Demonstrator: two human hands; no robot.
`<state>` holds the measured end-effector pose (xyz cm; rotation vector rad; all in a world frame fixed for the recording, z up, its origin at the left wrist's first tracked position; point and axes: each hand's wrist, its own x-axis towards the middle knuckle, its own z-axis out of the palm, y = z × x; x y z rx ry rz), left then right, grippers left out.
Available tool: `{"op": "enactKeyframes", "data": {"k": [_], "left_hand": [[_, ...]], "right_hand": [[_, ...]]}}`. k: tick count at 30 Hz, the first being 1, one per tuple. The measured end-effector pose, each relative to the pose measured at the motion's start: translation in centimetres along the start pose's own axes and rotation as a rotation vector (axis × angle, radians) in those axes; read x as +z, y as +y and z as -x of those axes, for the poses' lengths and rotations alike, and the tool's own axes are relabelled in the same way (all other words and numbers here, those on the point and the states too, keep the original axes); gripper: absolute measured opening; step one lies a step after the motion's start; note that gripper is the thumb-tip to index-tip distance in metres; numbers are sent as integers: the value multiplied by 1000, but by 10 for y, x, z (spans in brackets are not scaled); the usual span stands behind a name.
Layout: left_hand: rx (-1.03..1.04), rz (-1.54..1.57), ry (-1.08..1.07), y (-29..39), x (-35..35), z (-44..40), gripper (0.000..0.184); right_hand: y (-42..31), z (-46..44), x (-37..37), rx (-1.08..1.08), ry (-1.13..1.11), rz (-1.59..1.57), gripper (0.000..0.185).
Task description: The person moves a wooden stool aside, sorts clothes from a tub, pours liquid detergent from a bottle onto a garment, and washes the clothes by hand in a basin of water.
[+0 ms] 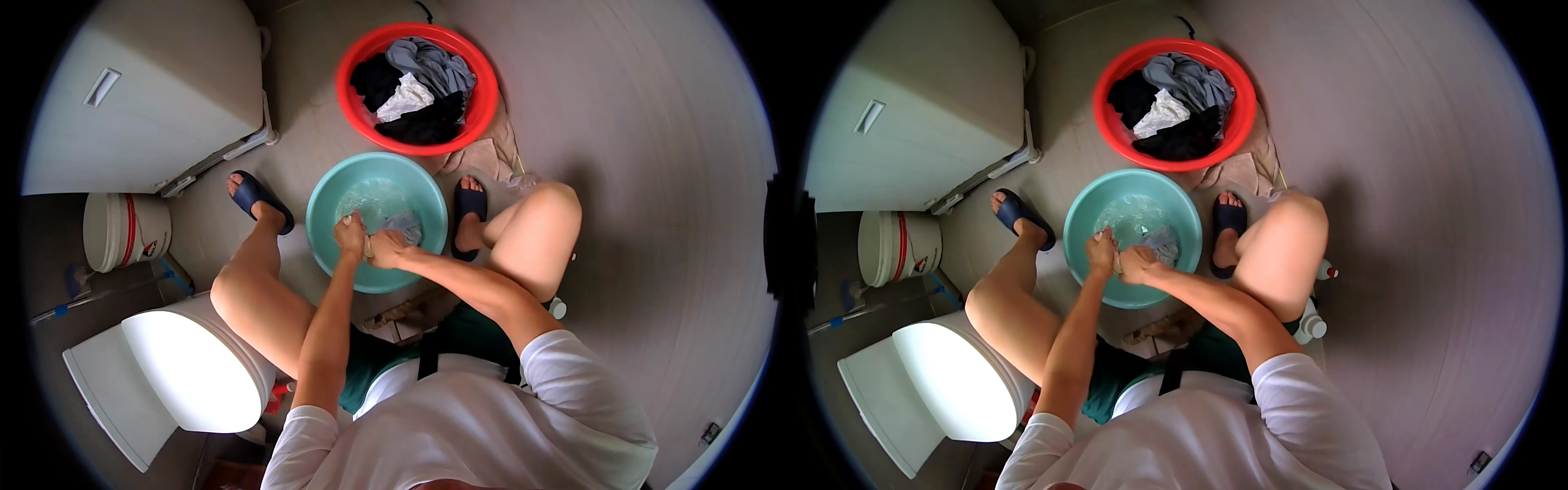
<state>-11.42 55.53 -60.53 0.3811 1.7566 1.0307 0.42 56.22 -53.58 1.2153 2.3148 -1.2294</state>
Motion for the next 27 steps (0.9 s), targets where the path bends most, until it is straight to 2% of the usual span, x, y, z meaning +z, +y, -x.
{"op": "enactKeyframes", "data": {"k": [2,5,8,11,15,18,21,22,23,25,27], "left_hand": [[-27,31,-22,-4,-3,4,19],[-117,285,-86,11,5,19,18],[-32,391,-152,38,2,18,18],[54,518,-216,101,-20,25,17],[384,513,-203,215,-94,58,21],[600,334,-24,281,-177,98,22],[727,165,176,299,-275,124,27],[705,32,236,298,-311,132,29],[675,-100,300,295,-344,144,32],[444,-429,384,282,-381,177,40],[132,-755,340,239,-452,173,44]], "right_hand": [[24,-11,4,-34,-60,-101,35],[80,-28,1,-131,-314,-25,51],[101,-24,2,153,-259,125,57],[103,-26,11,121,-190,147,58],[110,-40,33,66,-185,95,52],[108,-39,31,74,-151,107,51],[124,-44,38,95,-98,120,47],[129,-44,40,117,-72,116,44],[127,-42,33,152,-137,117,43],[121,-37,22,189,-219,131,44],[120,-32,16,210,-242,156,43]]}}
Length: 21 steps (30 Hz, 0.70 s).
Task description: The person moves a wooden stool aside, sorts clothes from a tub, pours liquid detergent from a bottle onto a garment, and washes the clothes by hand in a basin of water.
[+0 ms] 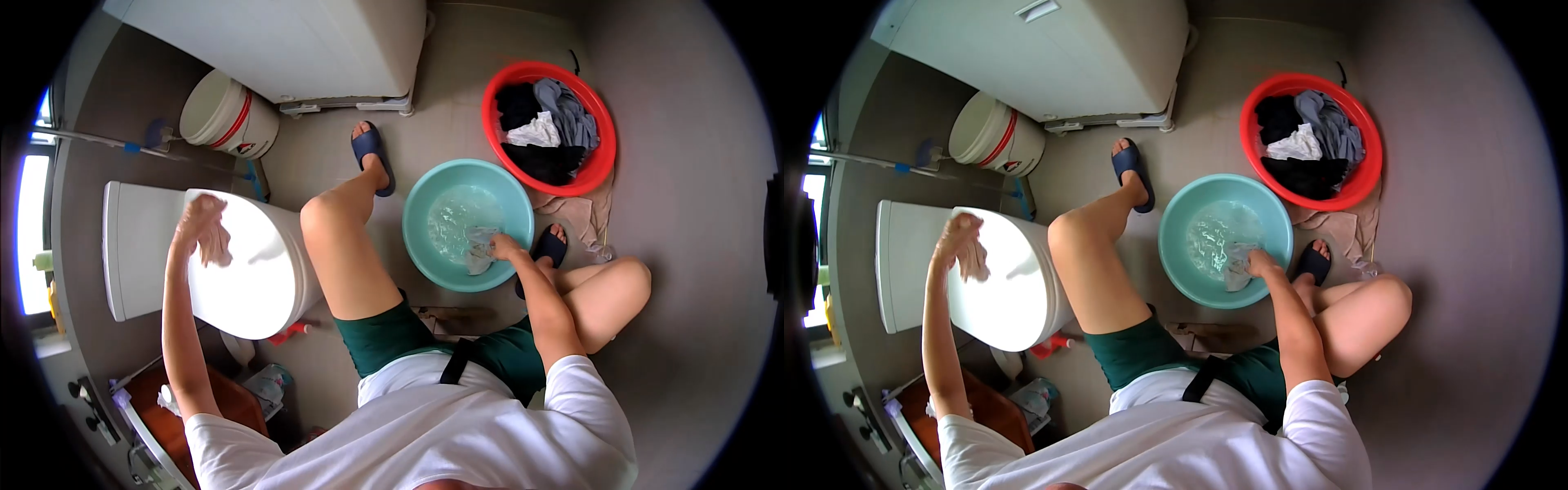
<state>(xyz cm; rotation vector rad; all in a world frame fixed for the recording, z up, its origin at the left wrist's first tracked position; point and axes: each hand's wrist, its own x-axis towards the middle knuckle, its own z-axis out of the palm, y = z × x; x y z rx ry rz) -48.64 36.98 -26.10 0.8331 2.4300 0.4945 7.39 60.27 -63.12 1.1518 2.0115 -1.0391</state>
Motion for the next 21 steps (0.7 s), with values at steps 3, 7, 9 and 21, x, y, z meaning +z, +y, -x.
{"op": "enactKeyframes", "data": {"k": [3,7,9,21], "left_hand": [[-252,-199,-80,-26,16,25,62],[325,-500,197,-27,31,18,65],[576,-371,279,53,54,31,57],[747,104,-632,184,369,45,37]], "right_hand": [[-5,6,-3,32,4,-32,42],[-13,-6,-5,-82,102,0,52],[-19,-11,4,-65,225,46,58],[-5,-17,42,41,252,-135,31]]}}
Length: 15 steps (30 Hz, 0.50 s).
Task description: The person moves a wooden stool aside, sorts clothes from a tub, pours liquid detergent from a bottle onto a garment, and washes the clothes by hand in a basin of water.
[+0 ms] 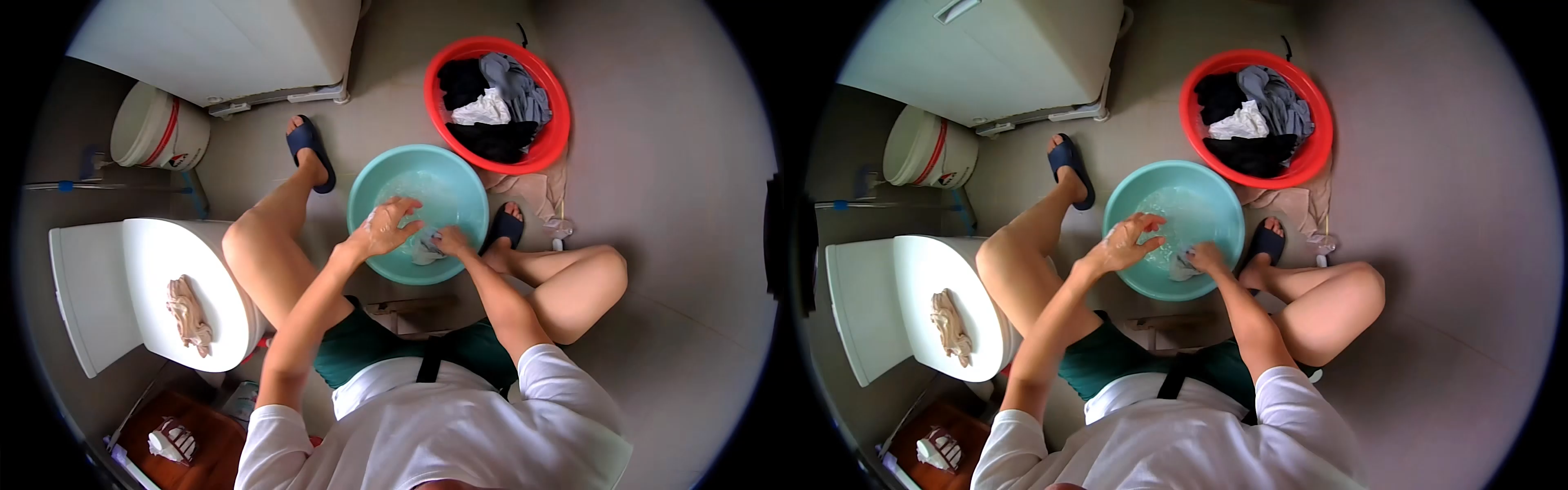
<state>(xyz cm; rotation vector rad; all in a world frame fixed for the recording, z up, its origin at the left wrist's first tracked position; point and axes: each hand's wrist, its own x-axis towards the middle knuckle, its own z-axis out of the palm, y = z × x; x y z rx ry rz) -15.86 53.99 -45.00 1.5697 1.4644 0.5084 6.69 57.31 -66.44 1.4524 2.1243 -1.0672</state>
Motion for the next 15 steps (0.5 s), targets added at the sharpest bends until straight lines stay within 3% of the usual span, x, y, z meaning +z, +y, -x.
{"op": "enactKeyframes", "data": {"k": [1,2,4,5,7,10,13,15], "left_hand": [[-80,-15,-40,-28,24,-7,35],[-265,226,-19,-41,41,-8,34],[-631,707,16,-62,70,-4,33],[-701,862,92,-78,86,-3,34],[-843,1166,243,-110,115,1,36],[-1006,1175,87,-126,129,-2,41],[-1082,1432,39,-114,121,-3,44],[-910,1549,32,-117,127,-10,47]], "right_hand": [[-2,-1,-5,-2,37,-82,30],[-5,0,-9,-7,73,-161,30],[-20,15,-33,20,50,-615,31],[-29,24,-46,33,40,-842,32],[-39,37,-56,-14,7,-919,28],[-66,71,-77,-90,10,-978,22],[-88,105,-81,-233,43,-995,20],[-105,135,-89,-348,77,-1020,19]]}}
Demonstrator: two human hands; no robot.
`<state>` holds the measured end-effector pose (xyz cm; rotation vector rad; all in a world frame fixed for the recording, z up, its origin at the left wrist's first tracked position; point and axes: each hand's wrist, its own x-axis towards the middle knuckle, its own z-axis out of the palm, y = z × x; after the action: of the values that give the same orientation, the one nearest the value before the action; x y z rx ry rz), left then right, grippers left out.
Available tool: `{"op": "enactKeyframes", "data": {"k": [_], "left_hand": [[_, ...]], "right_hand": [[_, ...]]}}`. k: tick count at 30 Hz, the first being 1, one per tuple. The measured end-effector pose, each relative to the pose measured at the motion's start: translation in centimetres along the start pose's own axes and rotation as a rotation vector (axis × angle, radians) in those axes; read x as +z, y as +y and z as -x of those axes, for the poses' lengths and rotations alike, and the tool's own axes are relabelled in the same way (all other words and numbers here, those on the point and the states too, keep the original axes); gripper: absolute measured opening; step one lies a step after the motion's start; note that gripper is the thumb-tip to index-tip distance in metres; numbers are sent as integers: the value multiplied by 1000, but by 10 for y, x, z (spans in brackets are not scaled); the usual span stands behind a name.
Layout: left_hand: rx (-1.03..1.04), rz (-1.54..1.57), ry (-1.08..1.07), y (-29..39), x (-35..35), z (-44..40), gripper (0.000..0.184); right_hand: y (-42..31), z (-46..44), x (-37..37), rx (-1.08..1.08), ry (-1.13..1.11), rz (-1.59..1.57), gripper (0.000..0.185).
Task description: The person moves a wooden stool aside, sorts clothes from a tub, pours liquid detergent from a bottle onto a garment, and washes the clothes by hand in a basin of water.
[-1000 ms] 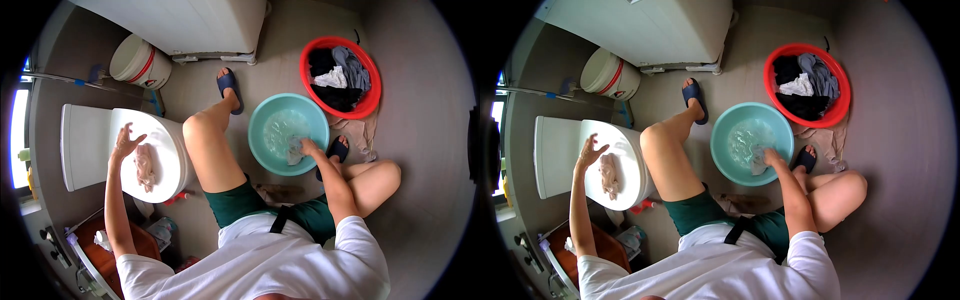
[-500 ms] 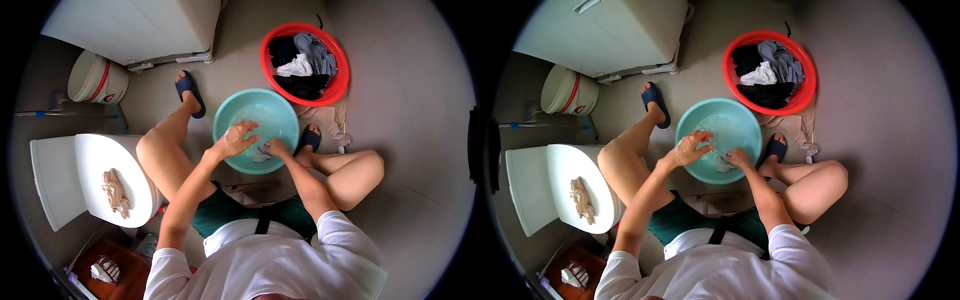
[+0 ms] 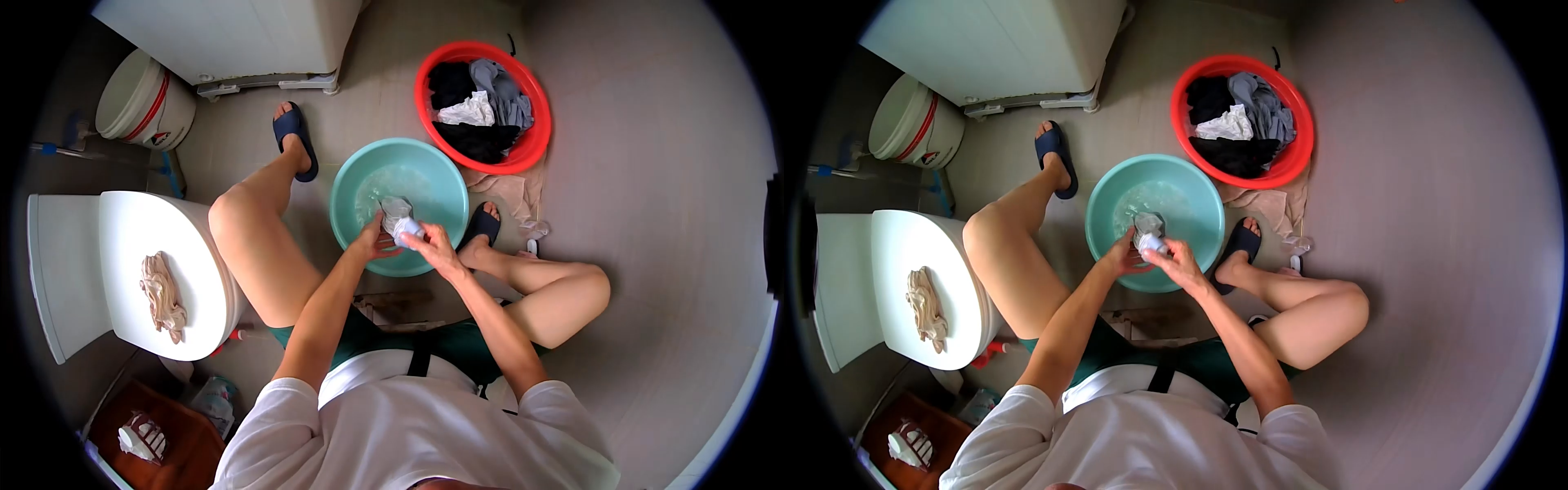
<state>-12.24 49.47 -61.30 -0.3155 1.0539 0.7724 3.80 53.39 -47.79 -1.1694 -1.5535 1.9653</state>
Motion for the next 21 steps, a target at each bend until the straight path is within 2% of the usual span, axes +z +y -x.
{"op": "enactKeyframes", "data": {"k": [2,4,6,9,12,13,16,19,21], "left_hand": [[129,77,-132,-1,6,-1,48],[305,171,-246,-1,13,1,47],[343,251,-356,8,26,25,44],[385,276,-510,18,37,49,41],[360,311,-595,22,51,76,42],[371,302,-623,23,56,85,43],[359,298,-692,24,61,98,43],[423,281,-671,23,69,106,38],[486,195,-448,13,50,82,30]], "right_hand": [[-7,14,5,-340,-24,303,19],[-17,28,9,-434,-48,418,23],[-1,37,0,-357,-34,491,25],[28,41,-5,-45,102,87,36],[20,39,-5,91,189,122,47],[9,37,0,122,241,58,38],[16,23,-2,45,287,155,29],[-2,22,-4,-73,416,319,22],[-10,17,-5,-342,536,431,19]]}}
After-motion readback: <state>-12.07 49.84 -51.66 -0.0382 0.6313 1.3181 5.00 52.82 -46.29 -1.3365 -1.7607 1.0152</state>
